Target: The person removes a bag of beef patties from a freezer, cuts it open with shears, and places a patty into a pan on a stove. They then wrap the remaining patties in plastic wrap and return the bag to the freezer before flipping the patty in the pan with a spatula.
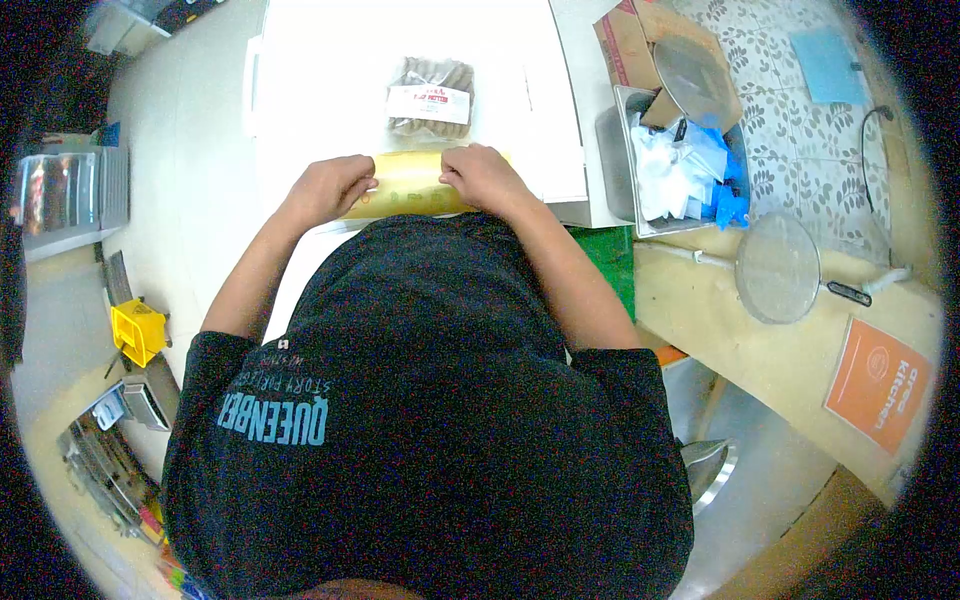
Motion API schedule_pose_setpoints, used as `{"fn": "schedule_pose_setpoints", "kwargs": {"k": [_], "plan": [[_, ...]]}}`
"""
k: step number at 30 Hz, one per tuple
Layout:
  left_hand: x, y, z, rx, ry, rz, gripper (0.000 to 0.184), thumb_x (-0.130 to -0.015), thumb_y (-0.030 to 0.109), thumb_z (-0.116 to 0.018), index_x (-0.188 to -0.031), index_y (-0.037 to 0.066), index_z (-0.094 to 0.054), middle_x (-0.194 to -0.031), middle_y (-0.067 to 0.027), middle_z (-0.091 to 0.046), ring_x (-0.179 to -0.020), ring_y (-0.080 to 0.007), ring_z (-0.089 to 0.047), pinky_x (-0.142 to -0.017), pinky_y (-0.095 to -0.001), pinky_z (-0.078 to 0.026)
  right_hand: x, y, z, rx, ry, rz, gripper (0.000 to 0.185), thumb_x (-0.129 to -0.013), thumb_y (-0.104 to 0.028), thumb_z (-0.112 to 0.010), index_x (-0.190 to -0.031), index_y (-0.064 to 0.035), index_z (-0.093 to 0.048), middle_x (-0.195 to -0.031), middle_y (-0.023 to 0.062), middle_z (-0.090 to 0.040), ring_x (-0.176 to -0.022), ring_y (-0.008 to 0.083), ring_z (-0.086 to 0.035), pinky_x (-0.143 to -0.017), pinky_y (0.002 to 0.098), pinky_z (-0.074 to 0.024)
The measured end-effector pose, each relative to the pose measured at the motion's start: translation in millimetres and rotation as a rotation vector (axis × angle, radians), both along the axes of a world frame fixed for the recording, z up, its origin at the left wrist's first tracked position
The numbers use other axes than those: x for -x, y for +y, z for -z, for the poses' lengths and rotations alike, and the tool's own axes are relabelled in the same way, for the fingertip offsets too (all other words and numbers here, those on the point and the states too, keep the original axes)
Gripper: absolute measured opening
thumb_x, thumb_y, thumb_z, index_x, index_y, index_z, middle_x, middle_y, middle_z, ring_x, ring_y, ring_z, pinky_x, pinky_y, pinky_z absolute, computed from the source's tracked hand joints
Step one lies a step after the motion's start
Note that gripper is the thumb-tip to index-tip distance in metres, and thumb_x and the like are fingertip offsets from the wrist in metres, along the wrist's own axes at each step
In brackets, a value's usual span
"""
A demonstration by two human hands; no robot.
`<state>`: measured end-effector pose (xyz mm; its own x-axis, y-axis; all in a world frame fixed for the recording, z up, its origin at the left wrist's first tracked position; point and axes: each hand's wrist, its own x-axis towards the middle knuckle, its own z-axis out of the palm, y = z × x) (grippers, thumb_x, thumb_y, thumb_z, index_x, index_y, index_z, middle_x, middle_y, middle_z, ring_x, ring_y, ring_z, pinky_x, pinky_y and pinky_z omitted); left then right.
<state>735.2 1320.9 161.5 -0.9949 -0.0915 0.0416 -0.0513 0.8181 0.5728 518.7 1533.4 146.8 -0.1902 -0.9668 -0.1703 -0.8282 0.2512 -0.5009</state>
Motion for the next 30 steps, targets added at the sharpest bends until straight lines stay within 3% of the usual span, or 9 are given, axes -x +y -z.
{"fn": "schedule_pose_setpoints", "kwargs": {"k": [6, 13, 16, 18, 22, 28, 30], "plan": [[-4, 1, -25, -0.017, 0.009, -0.055, 0.022, -0.098, 0.026, -0.062, -0.097, 0.006, -0.055, -0.085, -0.0181, -0.063, -0.077, -0.0396, -0.064, -0.067, -0.0488, -0.050, -14, 23, -29, 0.127, -0.094, 0.143, 0.016, -0.097, -0.023, -0.060, -0.103, -0.0075, -0.057, -0.100, 0.0171, -0.064, -0.096, 0.0386, -0.065, -0.079, 0.0494, -0.0516], [7, -5, -55, -0.067, 0.120, -0.070, 0.020, -0.096, 0.023, -0.066, -0.092, 0.005, -0.057, -0.077, -0.0175, -0.060, -0.068, -0.0377, -0.061, -0.063, -0.0437, -0.049, -7, 27, -42, 0.172, -0.174, 0.188, 0.022, -0.095, -0.028, -0.064, -0.102, -0.0074, -0.059, -0.099, 0.0158, -0.064, -0.094, 0.0360, -0.066, -0.080, 0.0465, -0.0522], [14, -9, -57, -0.067, 0.100, -0.066, 0.020, -0.096, 0.022, -0.067, -0.092, 0.005, -0.057, -0.077, -0.0169, -0.060, -0.067, -0.0367, -0.060, -0.062, -0.0426, -0.048, 5, 31, -34, 0.252, -0.141, 0.082, 0.023, -0.094, -0.030, -0.066, -0.102, -0.0081, -0.061, -0.095, 0.0154, -0.065, -0.092, 0.0358, -0.066, -0.080, 0.0460, -0.0524], [18, -13, -59, -0.059, 0.085, -0.062, 0.021, -0.096, 0.023, -0.067, -0.093, 0.005, -0.057, -0.077, -0.0166, -0.061, -0.067, -0.0362, -0.060, -0.062, -0.0424, -0.048, 11, 34, -34, 0.186, 0.117, 0.049, 0.021, -0.095, -0.028, -0.065, -0.100, -0.0085, -0.063, -0.093, 0.0146, -0.067, -0.092, 0.0363, -0.066, -0.081, 0.0467, -0.0524], [16, -16, -74, -0.057, 0.060, -0.074, 0.022, -0.096, 0.023, -0.068, -0.091, 0.004, -0.058, -0.074, -0.0149, -0.060, -0.064, -0.0317, -0.059, -0.061, -0.0402, -0.048, -2, 39, -44, 0.147, -0.018, 0.204, 0.019, -0.096, -0.028, -0.064, -0.097, -0.0082, -0.064, -0.093, 0.0139, -0.068, -0.090, 0.0364, -0.066, -0.078, 0.0459, -0.0530], [26, -27, -115, -0.150, 0.113, -0.103, 0.024, -0.097, 0.021, -0.068, -0.088, 0.002, -0.057, -0.066, -0.0115, -0.053, -0.058, -0.0209, -0.050, -0.057, -0.0339, -0.044, 4, 28, -69, 0.415, -0.141, 0.262, 0.018, -0.097, -0.023, -0.063, -0.096, -0.0054, -0.065, -0.089, 0.0146, -0.068, -0.081, 0.0352, -0.068, -0.070, 0.0422, -0.0533], [42, -34, -118, -0.155, 0.106, -0.122, 0.023, -0.097, 0.020, -0.068, -0.087, 0.002, -0.057, -0.064, -0.0107, -0.051, -0.057, -0.0187, -0.048, -0.056, -0.0328, -0.043, 18, 10, -72, 0.535, -0.191, 0.382, 0.016, -0.098, -0.016, -0.063, -0.092, -0.0010, -0.064, -0.071, 0.0107, -0.060, -0.061, 0.0196, -0.056, -0.060, 0.0320, -0.0454]]}}
